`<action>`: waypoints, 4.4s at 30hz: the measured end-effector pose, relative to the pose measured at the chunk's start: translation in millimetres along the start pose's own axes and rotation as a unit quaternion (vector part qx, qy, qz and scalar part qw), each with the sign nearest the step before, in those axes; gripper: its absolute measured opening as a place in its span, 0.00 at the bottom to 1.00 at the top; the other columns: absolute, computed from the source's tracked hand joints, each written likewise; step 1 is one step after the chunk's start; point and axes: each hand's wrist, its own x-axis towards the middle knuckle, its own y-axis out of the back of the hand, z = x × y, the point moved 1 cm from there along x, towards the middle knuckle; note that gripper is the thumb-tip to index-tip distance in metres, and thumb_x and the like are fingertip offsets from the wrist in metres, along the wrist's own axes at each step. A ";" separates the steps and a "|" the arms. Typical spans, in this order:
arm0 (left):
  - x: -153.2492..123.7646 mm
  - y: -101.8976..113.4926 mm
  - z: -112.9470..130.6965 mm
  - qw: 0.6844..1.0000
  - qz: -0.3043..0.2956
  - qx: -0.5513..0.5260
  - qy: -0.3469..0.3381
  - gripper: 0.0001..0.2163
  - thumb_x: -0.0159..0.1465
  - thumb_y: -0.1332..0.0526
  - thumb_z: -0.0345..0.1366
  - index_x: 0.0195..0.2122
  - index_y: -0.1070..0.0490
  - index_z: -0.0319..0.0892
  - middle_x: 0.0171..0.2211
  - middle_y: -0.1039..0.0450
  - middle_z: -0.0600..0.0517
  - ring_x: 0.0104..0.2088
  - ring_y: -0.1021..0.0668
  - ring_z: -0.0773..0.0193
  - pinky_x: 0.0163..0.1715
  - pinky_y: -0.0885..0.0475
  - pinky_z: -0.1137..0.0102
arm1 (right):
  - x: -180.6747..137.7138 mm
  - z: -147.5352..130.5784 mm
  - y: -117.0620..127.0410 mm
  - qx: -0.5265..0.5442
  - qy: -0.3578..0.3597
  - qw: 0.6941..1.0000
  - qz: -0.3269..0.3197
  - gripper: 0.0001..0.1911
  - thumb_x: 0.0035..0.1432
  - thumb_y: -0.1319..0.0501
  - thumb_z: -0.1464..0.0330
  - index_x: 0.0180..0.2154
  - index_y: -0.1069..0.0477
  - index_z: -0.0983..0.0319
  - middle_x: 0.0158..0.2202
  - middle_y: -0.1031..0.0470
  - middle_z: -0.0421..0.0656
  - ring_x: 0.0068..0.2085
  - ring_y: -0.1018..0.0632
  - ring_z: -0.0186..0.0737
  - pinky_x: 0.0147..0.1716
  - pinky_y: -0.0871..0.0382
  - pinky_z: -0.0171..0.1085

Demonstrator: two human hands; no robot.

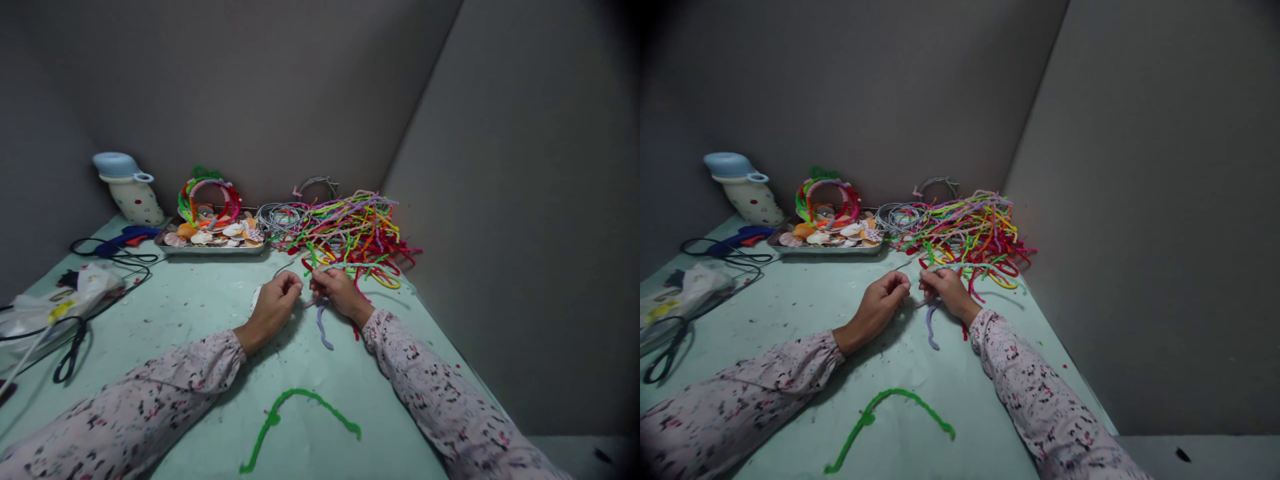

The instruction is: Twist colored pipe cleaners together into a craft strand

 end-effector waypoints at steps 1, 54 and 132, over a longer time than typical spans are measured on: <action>0.2 0.2 -1.1 1.000 0.003 -0.001 0.005 0.08 0.61 0.46 0.40 0.33 0.33 0.42 0.23 0.34 0.57 0.23 0.33 0.69 0.24 0.40 0.75 | 1.5 0.9 1.5 0.021 0.001 1.000 0.014 0.18 0.51 0.37 0.54 0.25 0.29 0.63 0.23 0.28 0.40 0.22 0.31 0.31 0.23 0.38 0.33; -1.5 -2.7 4.0 0.998 -0.054 0.007 0.009 0.10 0.62 0.45 0.42 0.33 0.31 0.41 0.23 0.33 0.57 0.23 0.33 0.69 0.24 0.40 0.74 | 7.4 -5.4 15.4 0.176 0.023 0.979 0.097 0.13 0.48 0.32 0.62 0.26 0.33 0.62 0.22 0.31 0.36 0.21 0.33 0.26 0.20 0.42 0.28; 0.3 -8.4 -2.2 0.993 -0.120 0.003 0.014 0.10 0.61 0.45 0.41 0.28 0.35 0.40 0.19 0.42 0.59 0.20 0.40 0.71 0.21 0.47 0.75 | 17.1 -39.2 105.8 0.029 0.069 0.958 0.278 0.06 0.50 0.37 0.67 0.29 0.26 0.65 0.18 0.33 0.36 0.16 0.36 0.24 0.12 0.45 0.24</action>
